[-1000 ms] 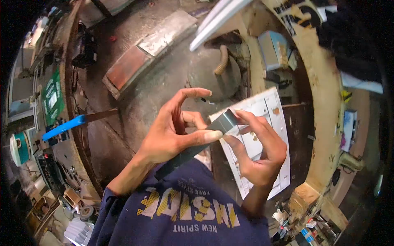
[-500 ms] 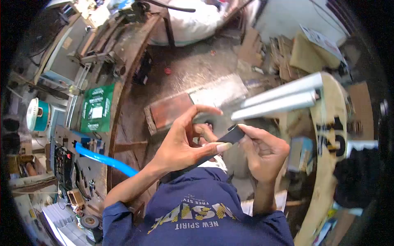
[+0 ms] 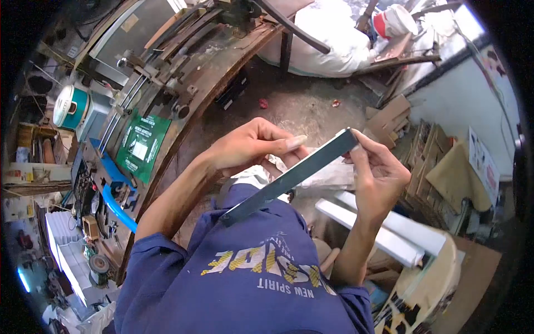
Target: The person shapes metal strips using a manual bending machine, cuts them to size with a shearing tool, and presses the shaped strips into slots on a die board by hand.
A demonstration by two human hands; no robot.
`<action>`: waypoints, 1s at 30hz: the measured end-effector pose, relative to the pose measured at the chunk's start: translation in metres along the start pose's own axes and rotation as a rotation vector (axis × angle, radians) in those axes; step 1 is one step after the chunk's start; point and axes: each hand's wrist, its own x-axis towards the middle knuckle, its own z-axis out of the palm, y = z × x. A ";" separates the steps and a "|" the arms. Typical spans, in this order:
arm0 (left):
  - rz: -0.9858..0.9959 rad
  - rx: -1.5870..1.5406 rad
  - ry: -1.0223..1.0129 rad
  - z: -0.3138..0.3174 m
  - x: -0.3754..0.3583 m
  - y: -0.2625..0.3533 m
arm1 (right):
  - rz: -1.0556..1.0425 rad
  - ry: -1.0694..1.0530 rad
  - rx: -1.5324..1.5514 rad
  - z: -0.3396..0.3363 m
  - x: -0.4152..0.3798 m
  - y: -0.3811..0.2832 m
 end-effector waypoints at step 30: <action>0.120 0.336 0.710 -0.799 0.423 0.223 | 0.939 -0.792 -0.337 0.209 0.455 0.293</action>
